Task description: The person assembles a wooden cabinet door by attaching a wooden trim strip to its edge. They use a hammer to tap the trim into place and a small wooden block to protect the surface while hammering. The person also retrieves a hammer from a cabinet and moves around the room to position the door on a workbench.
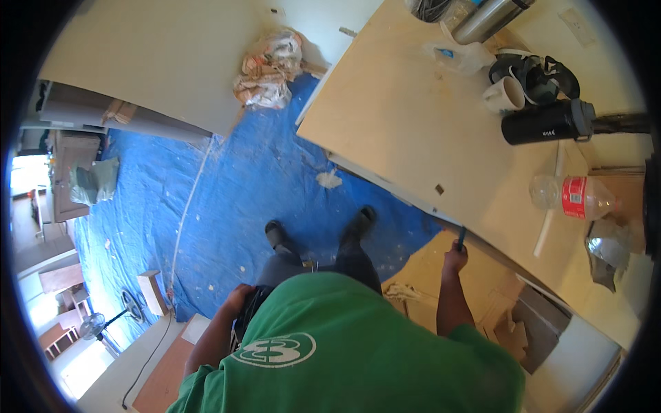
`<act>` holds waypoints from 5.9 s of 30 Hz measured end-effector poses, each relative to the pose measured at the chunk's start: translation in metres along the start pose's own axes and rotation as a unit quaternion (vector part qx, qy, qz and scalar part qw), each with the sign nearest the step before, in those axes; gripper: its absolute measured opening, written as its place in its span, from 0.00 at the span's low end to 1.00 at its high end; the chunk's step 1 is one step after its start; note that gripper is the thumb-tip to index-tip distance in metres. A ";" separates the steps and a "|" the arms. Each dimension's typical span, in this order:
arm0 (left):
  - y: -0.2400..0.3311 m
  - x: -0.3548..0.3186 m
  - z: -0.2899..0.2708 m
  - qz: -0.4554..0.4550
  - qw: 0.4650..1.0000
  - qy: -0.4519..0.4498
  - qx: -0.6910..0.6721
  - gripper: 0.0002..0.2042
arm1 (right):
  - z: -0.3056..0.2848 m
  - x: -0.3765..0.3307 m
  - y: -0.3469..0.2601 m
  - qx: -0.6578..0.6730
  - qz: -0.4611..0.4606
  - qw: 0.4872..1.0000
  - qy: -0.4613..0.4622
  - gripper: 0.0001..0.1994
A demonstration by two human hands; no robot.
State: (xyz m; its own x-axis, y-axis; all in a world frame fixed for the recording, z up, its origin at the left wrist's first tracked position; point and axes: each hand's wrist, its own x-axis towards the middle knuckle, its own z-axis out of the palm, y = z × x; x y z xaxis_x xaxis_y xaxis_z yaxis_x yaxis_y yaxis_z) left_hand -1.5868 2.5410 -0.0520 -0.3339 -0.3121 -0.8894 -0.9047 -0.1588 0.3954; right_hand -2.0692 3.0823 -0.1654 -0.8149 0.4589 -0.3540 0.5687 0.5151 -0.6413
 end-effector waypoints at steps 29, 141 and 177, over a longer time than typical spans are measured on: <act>-0.241 0.015 -0.223 -0.108 0.940 0.169 -0.276 0.18 | 0.213 -0.463 -0.359 -0.068 -0.027 0.704 -0.706 0.10; -1.806 -0.148 -2.133 -0.243 0.638 0.505 -0.528 0.31 | 1.699 -3.097 -0.084 -0.733 -0.583 0.009 -0.350 0.19; -2.598 -0.412 -2.646 -0.311 0.560 0.544 -0.542 0.24 | 1.819 -4.046 0.314 -0.719 -0.564 -0.061 -0.402 0.09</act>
State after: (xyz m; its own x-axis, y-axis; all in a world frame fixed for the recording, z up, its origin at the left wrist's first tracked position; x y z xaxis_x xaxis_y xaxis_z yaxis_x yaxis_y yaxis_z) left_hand 1.6012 0.6037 -0.1063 0.8487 -0.1723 -0.5000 0.1330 -0.8455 0.5171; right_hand 1.2022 0.0703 -0.1728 0.2481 -0.1995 -0.9480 -0.8563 -0.5028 -0.1183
